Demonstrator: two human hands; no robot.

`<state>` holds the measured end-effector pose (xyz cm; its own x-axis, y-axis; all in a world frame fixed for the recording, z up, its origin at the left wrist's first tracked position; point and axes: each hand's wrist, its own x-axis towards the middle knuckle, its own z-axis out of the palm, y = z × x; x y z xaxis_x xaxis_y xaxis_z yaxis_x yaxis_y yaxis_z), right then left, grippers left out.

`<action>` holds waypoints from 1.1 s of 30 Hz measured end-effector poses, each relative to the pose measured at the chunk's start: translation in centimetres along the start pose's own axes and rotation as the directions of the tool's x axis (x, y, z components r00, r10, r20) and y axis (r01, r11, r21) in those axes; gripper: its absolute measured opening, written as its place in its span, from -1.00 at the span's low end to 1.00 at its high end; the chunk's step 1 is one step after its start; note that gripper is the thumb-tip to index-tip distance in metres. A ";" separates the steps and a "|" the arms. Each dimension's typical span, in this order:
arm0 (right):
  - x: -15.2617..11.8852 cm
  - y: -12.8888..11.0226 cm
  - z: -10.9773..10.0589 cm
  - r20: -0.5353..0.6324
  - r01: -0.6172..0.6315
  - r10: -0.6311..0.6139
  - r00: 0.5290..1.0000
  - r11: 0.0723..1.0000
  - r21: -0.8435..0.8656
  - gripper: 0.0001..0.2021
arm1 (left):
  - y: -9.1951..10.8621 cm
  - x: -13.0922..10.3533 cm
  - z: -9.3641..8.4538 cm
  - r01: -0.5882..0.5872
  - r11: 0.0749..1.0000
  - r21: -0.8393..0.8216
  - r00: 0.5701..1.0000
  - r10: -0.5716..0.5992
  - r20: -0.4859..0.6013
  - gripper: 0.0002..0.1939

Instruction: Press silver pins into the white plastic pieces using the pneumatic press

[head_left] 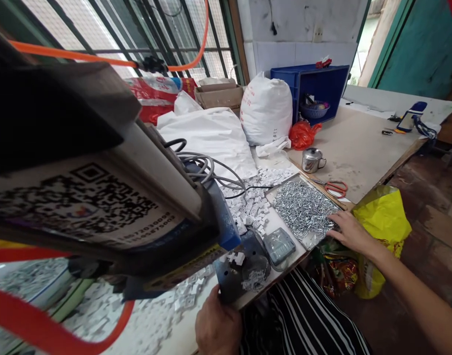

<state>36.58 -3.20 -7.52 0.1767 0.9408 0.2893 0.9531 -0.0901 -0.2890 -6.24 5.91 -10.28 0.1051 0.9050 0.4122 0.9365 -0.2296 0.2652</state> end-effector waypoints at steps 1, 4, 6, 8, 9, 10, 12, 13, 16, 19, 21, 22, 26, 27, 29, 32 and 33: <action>0.0 -0.6 0.3 -0.007 0.001 -0.001 1.000 1.000 0.002 -0.68 | 0.0 0.0 0.0 -0.005 1.000 0.006 1.000 0.005 -0.003 -0.63; 0.4 -2.3 1.3 -0.058 -0.008 0.010 0.998 1.000 0.026 -0.65 | -0.1 0.0 0.1 -0.005 1.000 0.008 1.000 0.005 0.001 -0.63; 0.7 -3.0 2.0 -0.080 -0.016 0.020 0.997 0.999 0.043 -0.67 | -0.1 0.0 0.0 -0.003 1.000 0.017 1.000 0.003 0.003 -0.62; 1.2 -3.3 2.7 -0.098 -0.025 0.031 0.995 0.998 0.061 -0.69 | 0.0 0.0 0.0 0.000 1.000 0.029 1.000 0.000 -0.002 -0.63; 1.6 -3.4 3.0 -0.108 -0.030 0.038 0.993 0.997 0.074 -0.71 | 0.0 0.0 0.0 0.000 0.999 0.033 1.000 0.000 -0.006 -0.63; 2.0 -3.5 3.3 -0.120 -0.036 0.046 0.992 0.995 0.088 -0.72 | 0.1 0.1 0.0 0.000 0.999 0.035 1.000 0.001 -0.011 -0.64; 3.2 -3.4 3.8 -0.143 -0.049 0.066 0.987 0.991 0.122 -0.73 | 0.2 0.1 0.0 -0.004 0.999 0.036 1.000 0.004 -0.017 -0.64; 3.8 -3.4 3.9 -0.154 -0.055 0.077 0.985 0.989 0.140 -0.74 | 0.2 0.1 0.0 -0.007 0.999 0.037 1.000 0.007 -0.019 -0.64; 5.5 -3.3 3.7 -0.165 -0.063 0.095 0.982 0.980 0.190 -0.73 | 0.2 0.2 0.1 -0.004 0.999 0.032 1.000 0.005 -0.014 -0.64; 5.7 -3.2 2.7 -0.137 -0.050 0.081 0.987 0.975 0.218 -0.74 | 0.1 0.1 0.2 -0.004 1.000 0.025 1.000 0.004 -0.020 -0.64; 4.8 -3.1 1.7 -0.104 -0.050 0.074 0.992 0.975 0.218 -0.79 | 0.1 0.0 0.2 -0.035 0.999 0.027 0.999 0.036 -0.041 -0.65; 4.2 -3.1 1.2 -0.083 -0.052 0.071 0.994 0.975 0.215 -0.82 | 0.1 0.0 0.2 -0.058 0.998 0.031 0.997 0.059 -0.056 -0.65; 1.4 -3.8 0.1 0.007 -0.024 0.024 1.000 0.975 0.220 -0.86 | 0.3 -0.2 0.1 -0.129 0.990 0.062 0.984 0.135 -0.115 -0.65; 0.9 -4.2 0.1 0.026 -0.002 -0.005 1.000 0.973 0.232 -0.82 | 0.3 -0.2 0.1 -0.136 0.988 0.071 0.982 0.144 -0.125 -0.65; 0.3 -5.3 0.5 0.048 0.047 -0.062 0.997 0.964 0.261 -0.73 | 0.3 -0.2 0.2 -0.136 0.988 0.079 0.980 0.146 -0.137 -0.65; 0.3 -7.2 1.7 0.034 0.098 -0.112 0.993 0.956 0.277 -0.65 | 0.3 -0.3 0.3 -0.121 0.990 0.071 0.982 0.130 -0.135 -0.65; 0.4 -7.7 2.1 0.015 0.111 -0.119 0.993 0.957 0.268 -0.64 | 0.3 -0.3 0.3 -0.117 0.991 0.067 0.984 0.125 -0.131 -0.65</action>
<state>28.79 -1.40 -7.13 0.0579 0.9497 0.3077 0.8660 0.1056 -0.4888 -5.92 5.67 -10.60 0.1764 0.8146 0.5525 0.9380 -0.3093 0.1566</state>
